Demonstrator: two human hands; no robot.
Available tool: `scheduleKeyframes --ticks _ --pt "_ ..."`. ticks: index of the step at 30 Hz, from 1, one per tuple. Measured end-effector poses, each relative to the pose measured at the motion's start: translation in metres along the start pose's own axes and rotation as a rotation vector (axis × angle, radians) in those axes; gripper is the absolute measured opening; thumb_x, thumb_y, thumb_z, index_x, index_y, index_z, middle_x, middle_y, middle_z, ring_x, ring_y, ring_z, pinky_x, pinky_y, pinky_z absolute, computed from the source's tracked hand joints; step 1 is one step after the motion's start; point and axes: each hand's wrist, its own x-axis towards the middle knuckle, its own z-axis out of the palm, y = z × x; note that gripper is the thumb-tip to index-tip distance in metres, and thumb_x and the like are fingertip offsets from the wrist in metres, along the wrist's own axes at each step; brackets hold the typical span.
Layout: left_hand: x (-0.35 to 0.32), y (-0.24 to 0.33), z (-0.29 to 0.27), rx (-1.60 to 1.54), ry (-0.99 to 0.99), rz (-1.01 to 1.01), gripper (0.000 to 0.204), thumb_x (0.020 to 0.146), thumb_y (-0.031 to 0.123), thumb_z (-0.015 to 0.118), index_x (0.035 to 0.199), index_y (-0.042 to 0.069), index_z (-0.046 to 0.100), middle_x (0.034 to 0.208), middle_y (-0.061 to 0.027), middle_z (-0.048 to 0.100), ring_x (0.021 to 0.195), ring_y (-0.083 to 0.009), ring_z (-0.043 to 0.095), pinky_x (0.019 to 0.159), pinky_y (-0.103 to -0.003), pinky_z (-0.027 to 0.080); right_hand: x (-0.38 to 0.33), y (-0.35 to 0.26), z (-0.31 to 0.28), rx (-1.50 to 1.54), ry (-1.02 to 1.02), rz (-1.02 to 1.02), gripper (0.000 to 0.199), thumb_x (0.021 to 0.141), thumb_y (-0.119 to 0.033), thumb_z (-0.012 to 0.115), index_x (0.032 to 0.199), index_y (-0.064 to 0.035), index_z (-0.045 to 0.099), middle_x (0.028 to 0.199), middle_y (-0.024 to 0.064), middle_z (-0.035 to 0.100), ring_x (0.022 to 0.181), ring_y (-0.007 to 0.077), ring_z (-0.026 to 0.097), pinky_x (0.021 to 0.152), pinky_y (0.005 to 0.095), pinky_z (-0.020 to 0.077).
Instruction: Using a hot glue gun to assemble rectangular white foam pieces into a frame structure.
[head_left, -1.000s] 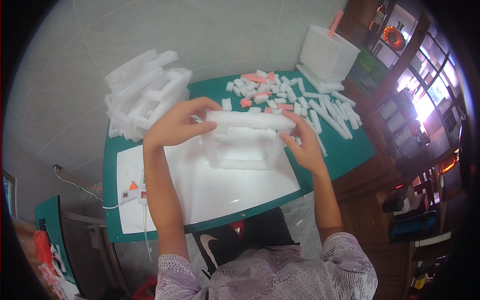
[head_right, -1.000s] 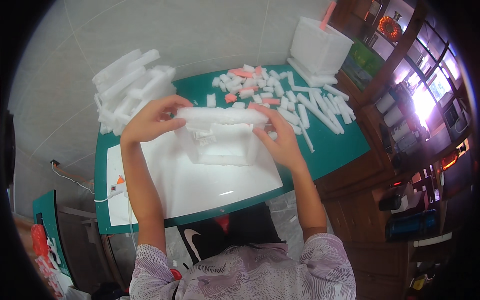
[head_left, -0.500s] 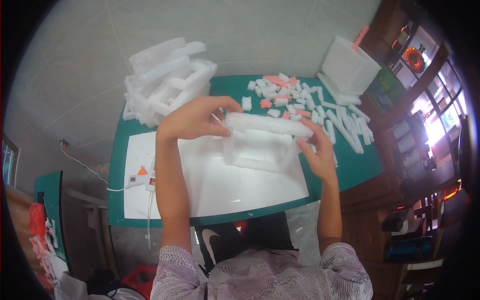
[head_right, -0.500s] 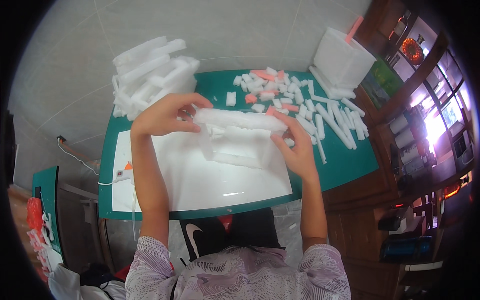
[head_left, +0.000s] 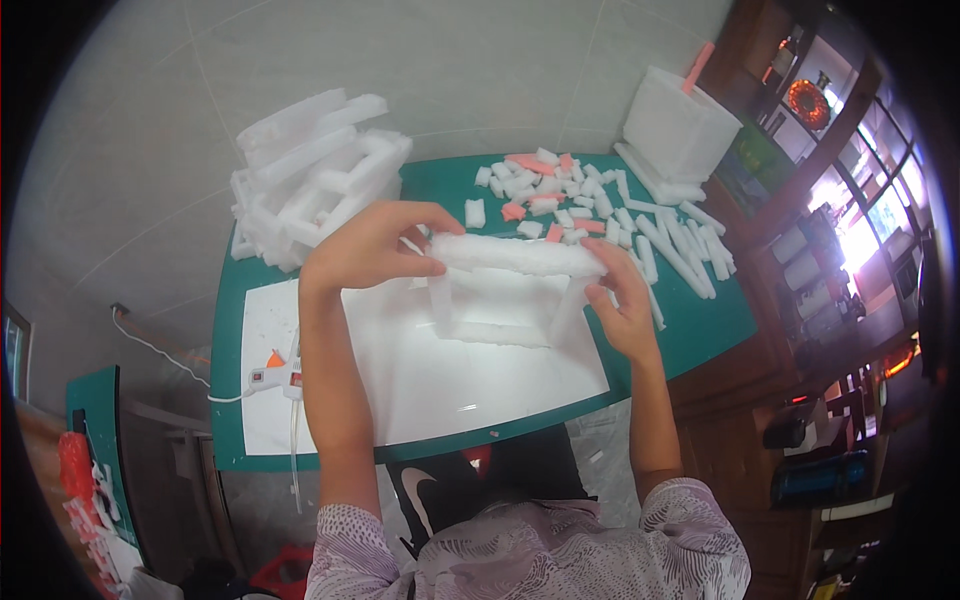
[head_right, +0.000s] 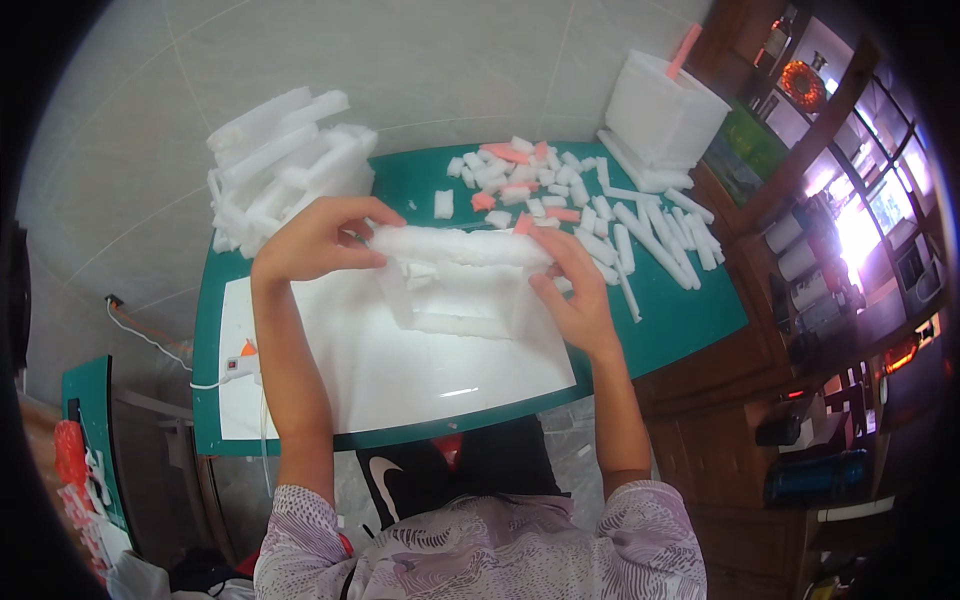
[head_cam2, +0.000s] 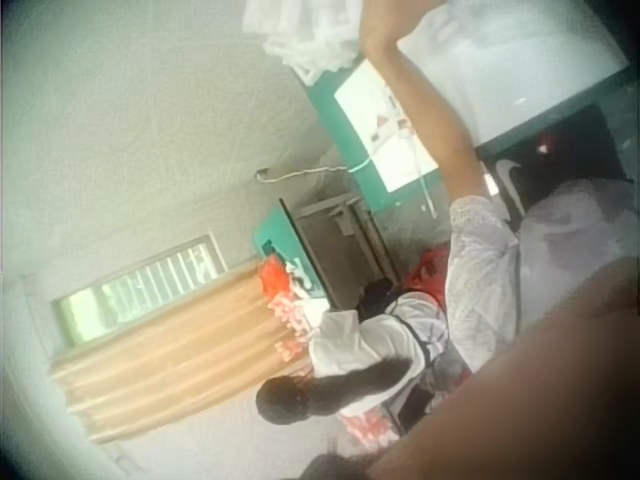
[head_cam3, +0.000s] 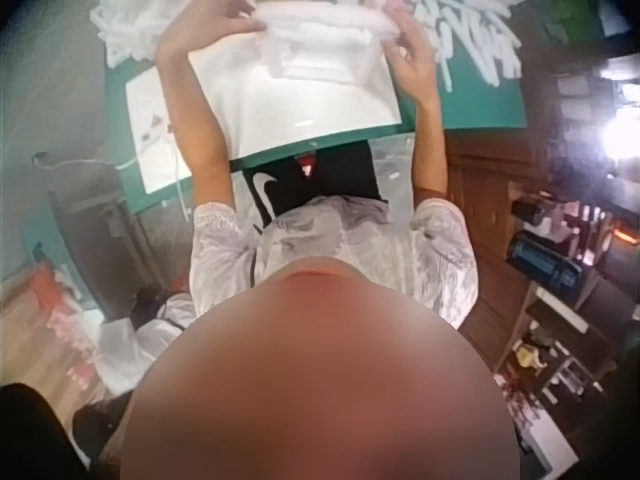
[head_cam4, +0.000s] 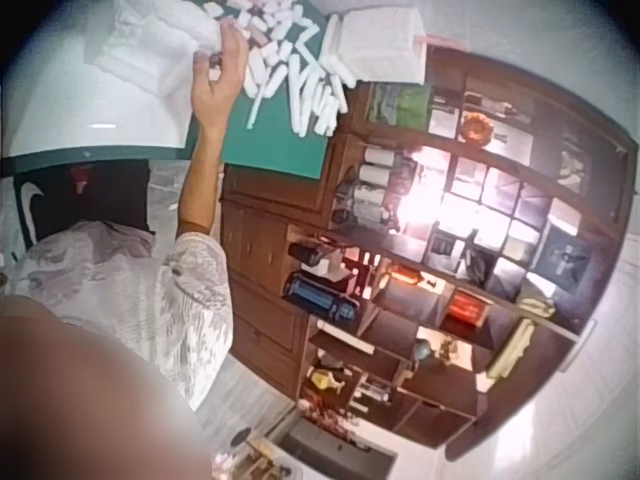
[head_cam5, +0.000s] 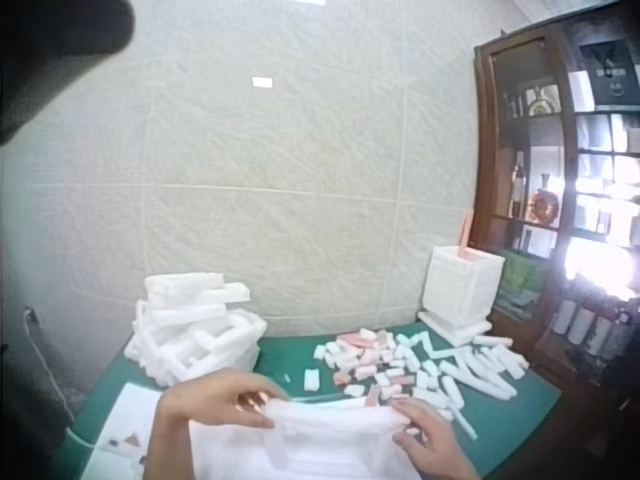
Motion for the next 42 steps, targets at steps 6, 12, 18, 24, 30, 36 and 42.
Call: scheduleKeyframes --ticks 6,12,18,24,30,36,42 --pt "0.000 0.007 0.002 -0.004 0.001 -0.043 0.034 0.076 0.010 0.074 0.109 0.006 0.065 0.107 -0.0067 0.065 0.087 -0.0189 0.061 0.078 -0.028 0.055 0.001 0.008 -0.002 0.043 -0.009 0.034 0.032 0.094 -0.010 0.053 0.124 0.0010 0.058 0.122 0.0127 0.059 0.108 0.0195 0.056 0.092 0.0284 0.0428" --pt "0.000 0.003 0.000 -0.011 0.004 -0.037 0.035 0.076 0.009 0.074 0.110 0.006 0.063 0.108 -0.0058 0.063 0.089 -0.0187 0.060 0.079 -0.028 0.055 0.005 0.005 -0.004 0.050 -0.051 0.051 0.033 0.097 -0.011 0.049 0.127 0.0023 0.056 0.122 0.0111 0.057 0.110 0.0175 0.054 0.095 0.0284 0.0410" --pt "0.001 0.002 0.001 -0.018 0.002 -0.041 0.035 0.076 0.009 0.073 0.110 0.006 0.063 0.106 -0.0063 0.063 0.090 -0.0190 0.060 0.081 -0.029 0.055 0.008 0.002 0.004 0.073 0.073 0.039 0.031 0.093 -0.009 0.053 0.123 -0.0007 0.060 0.113 0.0121 0.064 0.094 0.0174 0.061 0.083 0.0272 0.0473" --pt "0.001 0.001 0.002 -0.022 0.007 -0.041 0.035 0.077 0.009 0.073 0.110 0.006 0.063 0.105 -0.0066 0.064 0.089 -0.0186 0.060 0.081 -0.029 0.055 0.005 0.004 0.001 0.108 0.043 0.076 0.031 0.095 -0.008 0.052 0.123 0.0006 0.059 0.117 0.0106 0.062 0.097 0.0143 0.059 0.086 0.0260 0.0454" --pt "0.002 -0.001 0.002 0.026 0.034 -0.036 0.033 0.077 0.011 0.075 0.109 0.008 0.067 0.105 -0.0062 0.067 0.088 -0.0188 0.061 0.082 -0.029 0.051 0.002 0.006 -0.001 0.131 0.008 0.122 0.030 0.095 -0.006 0.052 0.123 0.0027 0.058 0.119 0.0099 0.061 0.104 0.0144 0.057 0.091 0.0268 0.0433" --pt "0.006 -0.004 0.005 0.050 0.035 -0.030 0.033 0.077 0.012 0.076 0.109 0.008 0.069 0.104 -0.0063 0.068 0.086 -0.0183 0.060 0.083 -0.029 0.051 0.001 0.015 0.002 0.141 0.083 0.097 0.029 0.091 -0.006 0.057 0.119 0.0015 0.061 0.108 0.0101 0.066 0.091 0.0139 0.062 0.083 0.0265 0.0484" --pt "0.008 -0.008 0.004 0.032 0.027 0.019 0.036 0.076 0.011 0.076 0.111 0.006 0.066 0.102 -0.0078 0.068 0.084 -0.0203 0.060 0.081 -0.032 0.050 0.002 0.017 -0.001 0.174 0.074 0.108 0.029 0.091 -0.005 0.057 0.119 0.0017 0.061 0.109 0.0098 0.066 0.093 0.0130 0.061 0.084 0.0261 0.0478"
